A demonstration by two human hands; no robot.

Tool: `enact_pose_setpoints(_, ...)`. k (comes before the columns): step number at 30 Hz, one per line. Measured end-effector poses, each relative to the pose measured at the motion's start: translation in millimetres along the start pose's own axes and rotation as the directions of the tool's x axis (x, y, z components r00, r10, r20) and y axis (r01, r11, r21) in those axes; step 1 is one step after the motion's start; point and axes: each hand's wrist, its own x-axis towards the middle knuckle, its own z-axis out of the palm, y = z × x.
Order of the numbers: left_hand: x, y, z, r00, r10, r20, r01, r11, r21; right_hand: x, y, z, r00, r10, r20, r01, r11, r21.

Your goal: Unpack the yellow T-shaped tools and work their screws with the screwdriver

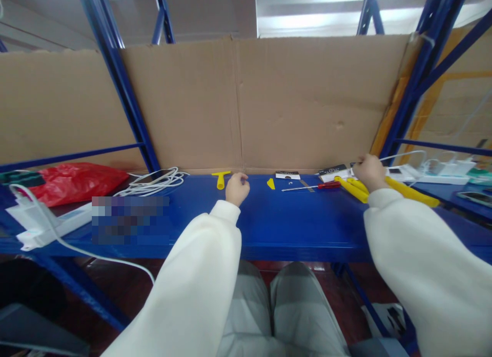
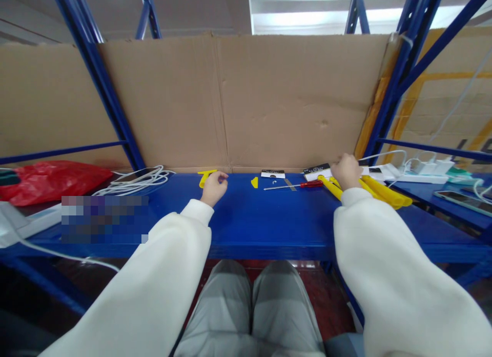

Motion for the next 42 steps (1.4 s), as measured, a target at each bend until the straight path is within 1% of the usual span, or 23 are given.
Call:
enact_pose_setpoints(1, -1, 2, -1.9, 0.998, 0.047, -0.029, -0.042, 0.988, 0.148, -2, -8, 5, 0.998, -0.015, -0.059, 0.021, 0.994, 0.105)
enact_pose_setpoints(2, -2, 4, -4.0, 0.996, 0.066, -0.058, -0.046, 0.951, 0.306, -3, -16, 12, 0.993, -0.012, -0.121, 0.037, 0.979, 0.201)
enact_pose_setpoints(3, -3, 6, -6.0, 0.995, 0.064, -0.08, -0.022, 0.896, 0.444, -5, -23, 19, 0.985, -0.027, -0.168, 0.074, 0.957, 0.279)
enact_pose_setpoints(4, -3, 7, -7.7, 0.993, 0.044, -0.11, 0.023, 0.84, 0.542, -8, -29, 27, 0.981, -0.038, -0.192, 0.101, 0.938, 0.333)
enact_pose_setpoints(5, -4, 7, -8.9, 0.991, 0.012, -0.132, 0.072, 0.788, 0.611, -10, -34, 35, 0.979, -0.067, -0.191, 0.135, 0.919, 0.37)
enact_pose_setpoints(7, -3, 4, -9.6, 0.988, -0.074, -0.138, 0.15, 0.704, 0.695, -16, -39, 49, 0.974, -0.194, -0.117, 0.225, 0.881, 0.417)
enact_pose_setpoints(9, 0, -1, -8.7, 0.981, -0.173, -0.093, 0.183, 0.637, 0.749, -21, -38, 58, 0.939, -0.342, -0.047, 0.326, 0.834, 0.445)
enact_pose_setpoints(11, 2, -7, -7.5, 0.969, -0.247, -0.011, 0.157, 0.582, 0.798, -23, -34, 64, 0.893, -0.451, 0.005, 0.4, 0.797, 0.452)
enact_pose_setpoints(12, 3, -9, -7.2, 0.963, -0.268, 0.016, 0.141, 0.558, 0.818, -24, -31, 66, 0.876, -0.481, 0.025, 0.42, 0.789, 0.448)
enact_pose_setpoints(14, 4, -11, -7.5, 0.963, -0.266, 0.037, 0.113, 0.526, 0.843, -24, -25, 68, 0.863, -0.503, 0.052, 0.434, 0.79, 0.434)
enact_pose_setpoints(18, 1, -9, -9.4, 0.976, -0.218, 0.024, 0.091, 0.502, 0.86, -24, -20, 70, 0.858, -0.509, 0.07, 0.437, 0.795, 0.421)
enact_pose_setpoints(22, 0, -8, -8.8, 0.979, -0.206, 0.006, 0.102, 0.511, 0.853, -26, -22, 69, 0.857, -0.505, 0.104, 0.426, 0.807, 0.409)
enact_pose_setpoints(26, 1, -11, -7.2, 0.972, -0.231, -0.035, 0.154, 0.519, 0.841, -30, -24, 65, 0.861, -0.49, 0.139, 0.407, 0.826, 0.39)
enact_pose_setpoints(31, 3, -12, -8.0, 0.962, -0.268, -0.056, 0.195, 0.526, 0.828, -34, -27, 61, 0.865, -0.473, 0.169, 0.384, 0.84, 0.382)
enact_pose_setpoints(38, 5, -10, -8.2, 0.966, -0.254, -0.043, 0.178, 0.539, 0.823, -34, -27, 62, 0.87, -0.451, 0.197, 0.354, 0.852, 0.387)
enact_pose_setpoints(42, 5, -6, -9.6, 0.967, -0.256, -0.01, 0.152, 0.543, 0.826, -32, -26, 66, 0.866, -0.455, 0.205, 0.347, 0.844, 0.409)
